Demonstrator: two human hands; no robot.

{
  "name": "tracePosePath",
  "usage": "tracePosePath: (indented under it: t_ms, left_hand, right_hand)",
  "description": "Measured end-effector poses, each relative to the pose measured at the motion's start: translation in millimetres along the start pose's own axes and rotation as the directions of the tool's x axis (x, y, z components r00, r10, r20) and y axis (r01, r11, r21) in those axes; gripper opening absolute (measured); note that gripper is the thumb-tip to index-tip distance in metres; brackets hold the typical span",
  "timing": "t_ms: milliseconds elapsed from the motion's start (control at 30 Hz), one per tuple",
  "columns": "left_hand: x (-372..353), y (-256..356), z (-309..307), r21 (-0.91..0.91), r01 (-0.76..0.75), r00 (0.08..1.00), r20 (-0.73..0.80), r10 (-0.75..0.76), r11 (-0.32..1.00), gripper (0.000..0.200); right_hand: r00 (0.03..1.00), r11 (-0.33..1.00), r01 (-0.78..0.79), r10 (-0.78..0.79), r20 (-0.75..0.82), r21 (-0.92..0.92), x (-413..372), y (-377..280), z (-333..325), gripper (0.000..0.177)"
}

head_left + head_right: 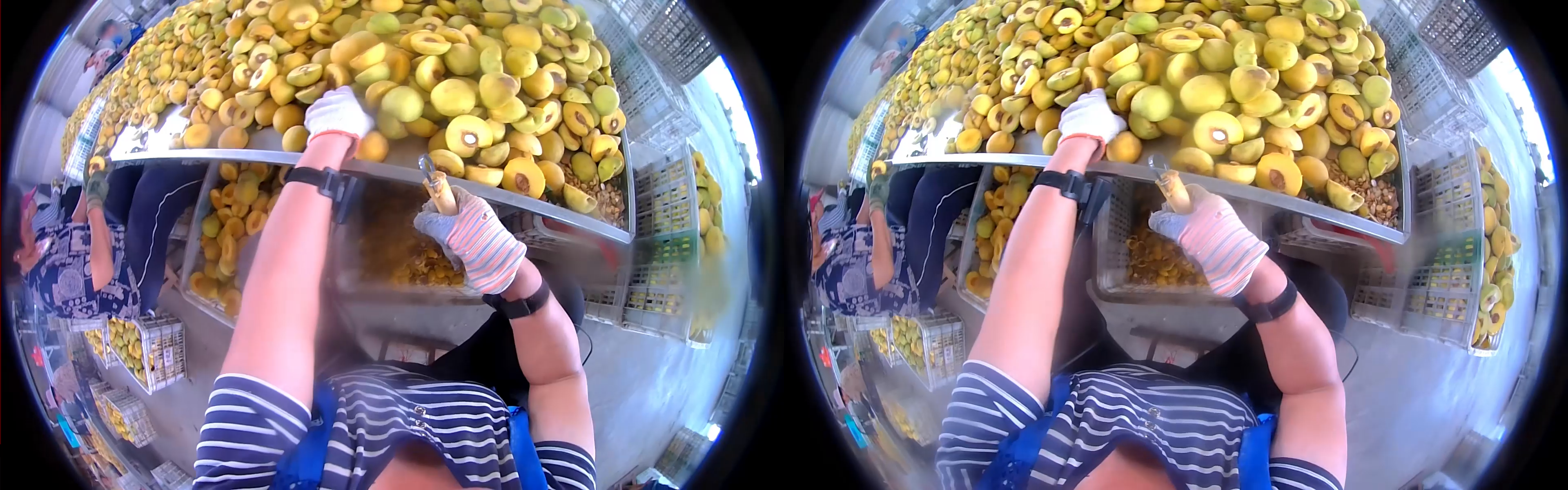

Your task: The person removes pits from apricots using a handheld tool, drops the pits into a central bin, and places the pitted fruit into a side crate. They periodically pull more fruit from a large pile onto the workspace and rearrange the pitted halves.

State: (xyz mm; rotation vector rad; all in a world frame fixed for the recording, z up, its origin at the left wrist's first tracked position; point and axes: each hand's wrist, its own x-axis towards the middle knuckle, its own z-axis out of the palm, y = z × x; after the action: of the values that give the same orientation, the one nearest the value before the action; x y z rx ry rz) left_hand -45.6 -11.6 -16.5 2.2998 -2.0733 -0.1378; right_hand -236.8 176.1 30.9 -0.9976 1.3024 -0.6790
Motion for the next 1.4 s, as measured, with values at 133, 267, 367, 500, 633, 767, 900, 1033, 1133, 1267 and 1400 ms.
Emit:
tracePosePath:
  t_ms: [133, 267, 367, 500, 633, 767, 900, 1033, 1133, 1267, 1400]
  left_hand:
    - [-8.1, -10.6, 3.9, -0.078, -0.134, 0.990, -0.063, 0.129, 0.988, 0.058]
    - [-22.0, -18.5, -3.1, -0.361, -0.280, 0.946, -0.263, 0.191, 0.890, 0.045]
    - [-63.1, -25.0, -43.9, -0.665, -0.271, 0.963, -0.191, 0.192, 0.696, 0.043]
    - [-123.3, -17.5, -59.6, -0.994, 0.083, 0.934, 0.051, 0.353, -0.076, 0.020]
    - [-139.4, -8.0, -50.0, -0.698, 0.297, 0.947, 0.126, 0.296, -0.652, 0.019]
    - [-123.5, -20.9, -33.4, -0.587, 0.375, 0.925, 0.184, 0.333, -0.717, 0.025]
    - [-119.5, -20.9, -22.7, -0.785, 0.213, 0.948, 0.022, 0.317, -0.582, 0.032]
    - [-118.5, -25.6, -23.4, -0.791, 0.237, 0.940, 0.041, 0.338, -0.564, 0.037]
    - [-124.4, -30.2, -29.7, -0.904, -0.379, 0.821, -0.427, 0.380, -0.197, 0.036]
    - [-125.0, -29.5, -47.1, -0.983, 0.092, 0.937, 0.033, 0.348, -0.156, 0.036]
    - [-112.0, -33.6, -46.8, -0.980, 0.136, 0.810, 0.194, 0.554, 0.144, 0.042]
  right_hand:
    - [0.995, 0.994, 0.104, -0.104, -0.008, -0.031, 7.9, 4.5, -0.7, 0.021]
    - [0.970, 0.973, 0.215, -0.223, -0.094, -0.088, 15.7, 13.9, 7.6, 0.020]
    - [0.874, 0.883, 0.434, -0.461, -0.157, -0.178, 25.1, 22.4, 15.1, 0.032]
    - [0.929, 0.926, 0.366, -0.369, 0.015, 0.095, 31.0, 13.5, 36.4, 0.037]
    - [0.842, 0.830, 0.525, -0.539, 0.030, 0.191, 49.2, 28.8, 57.4, 0.041]
    - [0.792, 0.596, 0.521, -0.604, 0.086, -0.611, 37.7, 12.4, 42.2, 0.048]
    - [0.813, 0.513, 0.419, -0.580, 0.057, -0.749, 34.7, 14.8, 40.8, 0.047]
    - [0.875, 0.503, 0.324, -0.481, 0.052, -0.801, 36.9, 13.3, 42.7, 0.045]
    - [0.895, 0.405, 0.343, -0.416, 0.163, -0.847, 46.2, 23.8, 40.8, 0.039]
    - [0.826, 0.305, 0.479, -0.475, 0.305, -0.823, 34.9, 27.7, 48.3, 0.020]
    - [0.579, 0.122, 0.760, -0.573, 0.580, -0.638, 40.4, 45.8, 31.4, 0.015]
